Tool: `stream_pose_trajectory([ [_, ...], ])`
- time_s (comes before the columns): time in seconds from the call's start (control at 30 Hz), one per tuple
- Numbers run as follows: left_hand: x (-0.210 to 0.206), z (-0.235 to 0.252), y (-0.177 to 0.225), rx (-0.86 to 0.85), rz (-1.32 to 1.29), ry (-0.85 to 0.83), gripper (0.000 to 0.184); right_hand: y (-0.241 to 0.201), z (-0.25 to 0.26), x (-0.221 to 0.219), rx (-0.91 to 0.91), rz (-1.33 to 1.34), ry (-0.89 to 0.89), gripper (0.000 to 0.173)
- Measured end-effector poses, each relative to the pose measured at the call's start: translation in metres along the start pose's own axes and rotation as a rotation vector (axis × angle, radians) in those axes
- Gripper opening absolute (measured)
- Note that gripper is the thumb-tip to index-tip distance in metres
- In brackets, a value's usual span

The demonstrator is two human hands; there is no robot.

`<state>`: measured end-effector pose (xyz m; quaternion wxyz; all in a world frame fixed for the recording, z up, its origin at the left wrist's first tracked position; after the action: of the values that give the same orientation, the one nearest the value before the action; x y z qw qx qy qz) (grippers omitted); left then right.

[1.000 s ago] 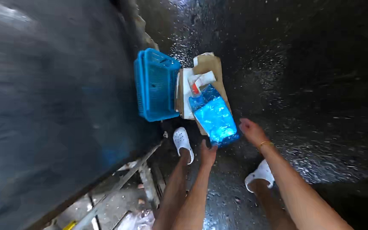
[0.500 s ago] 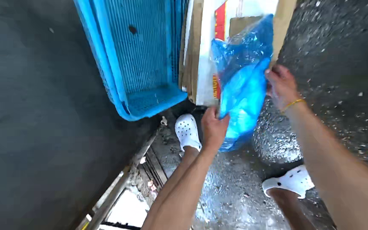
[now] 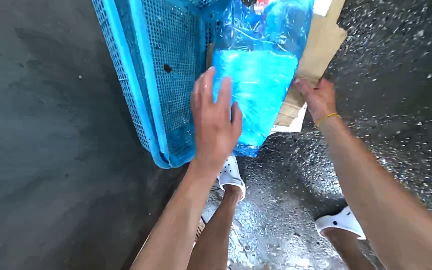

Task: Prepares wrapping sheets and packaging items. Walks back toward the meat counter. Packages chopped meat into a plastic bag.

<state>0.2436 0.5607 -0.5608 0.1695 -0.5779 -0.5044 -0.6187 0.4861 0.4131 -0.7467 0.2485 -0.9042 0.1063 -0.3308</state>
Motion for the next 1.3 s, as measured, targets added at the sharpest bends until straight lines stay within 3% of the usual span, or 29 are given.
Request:
stream_pose_trajectory([
  [0.07,0.063,-0.012,0.02,-0.148,0.049,0.211,0.038,0.0,-0.002,-0.001,-0.002,0.008,0.025,0.092],
  [0.1,0.088,-0.012,0.014,-0.104,0.096,0.235,0.05,-0.001,-0.005,-0.001,-0.008,0.042,0.016,0.092],
  [0.17,0.107,-0.005,-0.02,0.221,0.132,0.104,0.097,-0.005,-0.012,-0.003,-0.035,0.201,-0.018,0.088],
  [0.2,0.104,0.0,-0.042,0.427,0.098,0.026,0.111,-0.01,-0.017,-0.005,-0.063,0.284,-0.057,0.088],
  [0.23,0.097,0.005,-0.061,0.589,0.068,-0.02,0.113,-0.015,-0.02,-0.007,-0.09,0.33,-0.089,0.091],
  [0.3,0.092,0.011,-0.081,0.685,0.075,-0.069,0.096,-0.022,-0.022,-0.014,-0.136,0.347,-0.157,0.097],
  [0.37,0.096,0.006,-0.083,0.654,0.083,-0.107,0.088,-0.026,-0.027,-0.023,-0.15,0.339,-0.226,0.093],
  [0.47,0.099,-0.01,-0.08,0.578,0.036,-0.069,0.085,-0.053,-0.047,-0.03,-0.031,0.404,-0.231,0.083],
  [0.57,0.09,-0.028,-0.078,0.613,-0.097,-0.018,0.079,-0.12,-0.122,-0.033,0.063,0.411,-0.307,0.088],
  [0.63,0.077,-0.045,-0.08,0.692,-0.261,0.011,0.067,-0.16,-0.188,-0.04,0.201,0.249,-0.381,0.082],
  [0.73,0.058,-0.077,-0.079,0.815,-0.526,0.056,0.049,-0.183,-0.248,-0.038,0.434,-0.059,-0.587,0.06],
  [0.8,0.052,-0.1,-0.078,0.906,-0.604,0.068,0.042,-0.174,-0.262,-0.009,0.544,-0.079,-0.557,0.04],
  [0.9,0.041,-0.114,-0.07,0.975,-0.663,0.108,0.034,-0.122,-0.206,0.067,0.567,-0.176,-0.088,0.037],
  [0.97,0.032,-0.113,-0.069,0.98,-0.671,0.108,0.038,-0.074,-0.135,0.105,0.373,-0.338,0.059,0.065],
  [1.07,0.012,-0.105,-0.081,0.937,-0.608,0.061,0.043,-0.008,-0.055,0.116,0.164,-0.445,0.048,0.108],
  [1.2,-0.01,-0.111,-0.113,0.943,-0.575,0.03,0.052,0.022,-0.002,0.129,0.06,-0.427,0.076,0.121],
  [1.3,-0.021,-0.118,-0.126,0.97,-0.622,0.048,0.057,0.028,0.017,0.122,0.033,-0.446,0.065,0.119],
])
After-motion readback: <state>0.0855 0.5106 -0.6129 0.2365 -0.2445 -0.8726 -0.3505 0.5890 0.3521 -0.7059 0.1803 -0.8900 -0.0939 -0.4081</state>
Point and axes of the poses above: each hand's wrist, its own z-axis towards the middle knuckle, its own x-axis out of the back of the hand, y = z × x, the point moved 3 cm from there along z, towards the middle knuckle, and after that the axes turned 1 degree about x, right-handed, at the moved point
